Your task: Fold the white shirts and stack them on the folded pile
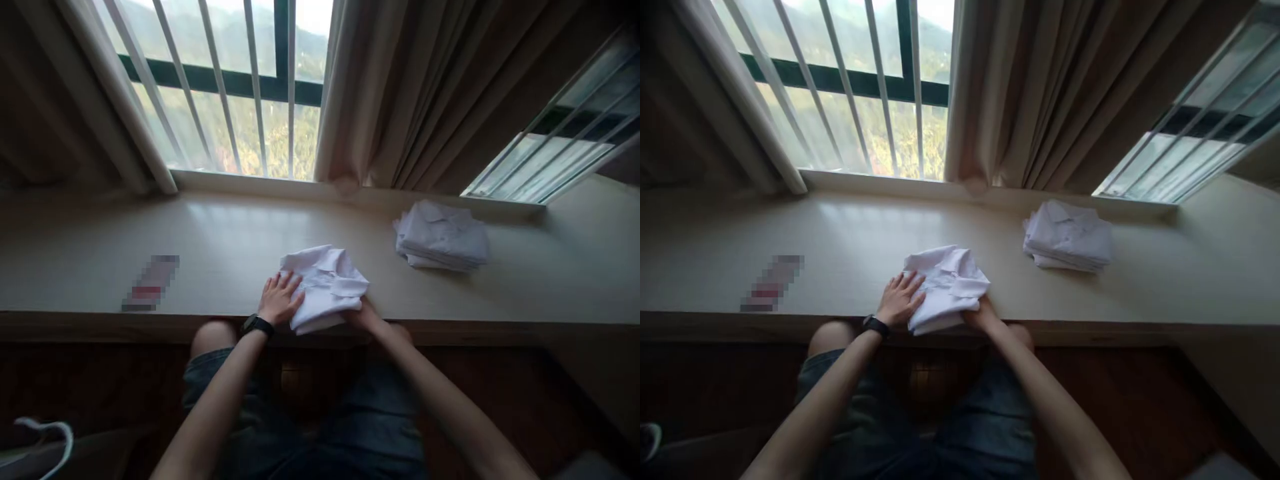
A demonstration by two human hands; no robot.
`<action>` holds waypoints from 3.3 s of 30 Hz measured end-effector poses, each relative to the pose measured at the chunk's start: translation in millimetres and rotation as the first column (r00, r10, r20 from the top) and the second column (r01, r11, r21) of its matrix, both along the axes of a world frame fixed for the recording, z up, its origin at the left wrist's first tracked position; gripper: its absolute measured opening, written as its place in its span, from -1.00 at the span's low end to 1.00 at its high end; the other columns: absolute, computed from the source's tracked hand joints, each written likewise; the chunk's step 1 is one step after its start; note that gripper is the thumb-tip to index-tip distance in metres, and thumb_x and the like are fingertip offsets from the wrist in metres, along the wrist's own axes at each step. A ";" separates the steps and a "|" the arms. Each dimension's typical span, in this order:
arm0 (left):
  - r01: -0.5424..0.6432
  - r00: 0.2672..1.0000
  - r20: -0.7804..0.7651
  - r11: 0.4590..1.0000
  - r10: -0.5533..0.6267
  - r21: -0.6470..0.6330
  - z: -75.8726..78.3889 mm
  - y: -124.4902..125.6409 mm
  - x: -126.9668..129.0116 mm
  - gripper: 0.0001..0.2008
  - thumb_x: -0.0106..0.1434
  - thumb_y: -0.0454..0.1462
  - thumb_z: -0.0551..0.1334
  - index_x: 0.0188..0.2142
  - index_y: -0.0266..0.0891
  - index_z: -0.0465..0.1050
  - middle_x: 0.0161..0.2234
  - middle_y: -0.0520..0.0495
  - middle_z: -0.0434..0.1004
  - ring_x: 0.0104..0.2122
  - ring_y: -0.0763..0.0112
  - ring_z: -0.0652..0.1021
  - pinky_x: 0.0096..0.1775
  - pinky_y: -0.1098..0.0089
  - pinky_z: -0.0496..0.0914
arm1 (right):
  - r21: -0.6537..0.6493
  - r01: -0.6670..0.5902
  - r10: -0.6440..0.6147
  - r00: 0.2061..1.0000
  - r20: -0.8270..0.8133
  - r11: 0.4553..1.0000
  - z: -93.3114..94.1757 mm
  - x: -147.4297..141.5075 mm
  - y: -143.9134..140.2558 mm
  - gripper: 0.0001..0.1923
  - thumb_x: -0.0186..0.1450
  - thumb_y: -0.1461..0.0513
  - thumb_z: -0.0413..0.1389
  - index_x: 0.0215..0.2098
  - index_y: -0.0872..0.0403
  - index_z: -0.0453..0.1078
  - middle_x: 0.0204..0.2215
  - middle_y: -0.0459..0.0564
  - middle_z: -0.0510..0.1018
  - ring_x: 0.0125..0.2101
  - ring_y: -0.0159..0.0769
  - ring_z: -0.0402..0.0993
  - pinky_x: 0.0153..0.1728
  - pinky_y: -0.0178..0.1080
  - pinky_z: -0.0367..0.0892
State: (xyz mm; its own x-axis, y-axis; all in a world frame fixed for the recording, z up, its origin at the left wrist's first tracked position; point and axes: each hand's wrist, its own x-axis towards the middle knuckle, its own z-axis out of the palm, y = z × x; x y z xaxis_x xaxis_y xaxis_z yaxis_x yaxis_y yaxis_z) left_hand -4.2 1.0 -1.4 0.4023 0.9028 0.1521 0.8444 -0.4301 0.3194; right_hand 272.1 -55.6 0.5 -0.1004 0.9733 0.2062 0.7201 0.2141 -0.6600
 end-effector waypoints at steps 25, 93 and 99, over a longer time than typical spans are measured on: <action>0.026 0.951 0.256 0.777 0.176 -0.629 59.1 33.3 -31.9 -0.70 0.14 -0.04 0.23 -0.36 -0.23 0.49 -0.46 -0.10 0.59 -0.41 0.27 0.60 -0.44 0.41 0.38 | -0.107 0.470 -0.457 0.881 0.121 0.876 31.4 54.7 54.4 -0.79 0.21 0.20 0.23 -0.20 0.11 0.56 -0.18 0.09 0.64 -0.15 -0.17 0.55 -0.08 -0.22 0.37; 0.013 0.965 0.257 0.983 -0.061 0.183 -0.7 53.2 69.8 -0.53 0.38 -0.23 0.06 0.26 -0.15 0.31 0.41 -0.10 0.06 0.42 0.11 0.01 0.38 0.00 0.03 | -0.103 0.492 -0.442 0.842 0.310 0.865 31.7 53.0 91.4 -0.68 0.20 0.11 0.23 -0.15 0.12 0.58 -0.18 0.19 0.64 -0.12 -0.05 0.55 -0.07 -0.19 0.35; -0.073 0.920 0.391 0.982 -0.001 0.174 3.9 51.2 67.4 -0.53 0.37 -0.26 0.06 0.26 -0.21 0.25 0.35 -0.22 0.18 0.35 0.19 0.21 0.35 0.09 0.16 | -0.303 0.540 -0.615 0.734 -0.286 0.785 13.8 54.6 95.7 -0.78 -0.05 0.19 0.35 -0.45 0.08 0.47 -0.41 0.04 0.64 -0.25 -0.09 0.59 -0.15 -0.16 0.44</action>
State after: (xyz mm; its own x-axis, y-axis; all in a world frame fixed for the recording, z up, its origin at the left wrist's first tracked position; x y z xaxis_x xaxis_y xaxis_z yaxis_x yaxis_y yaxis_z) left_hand 63.1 52.3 2.5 0.2462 0.8574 0.4519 0.6858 -0.4836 0.5439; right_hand 326.8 40.1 14.3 0.5368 0.8401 -0.0784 0.3731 -0.3197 -0.8710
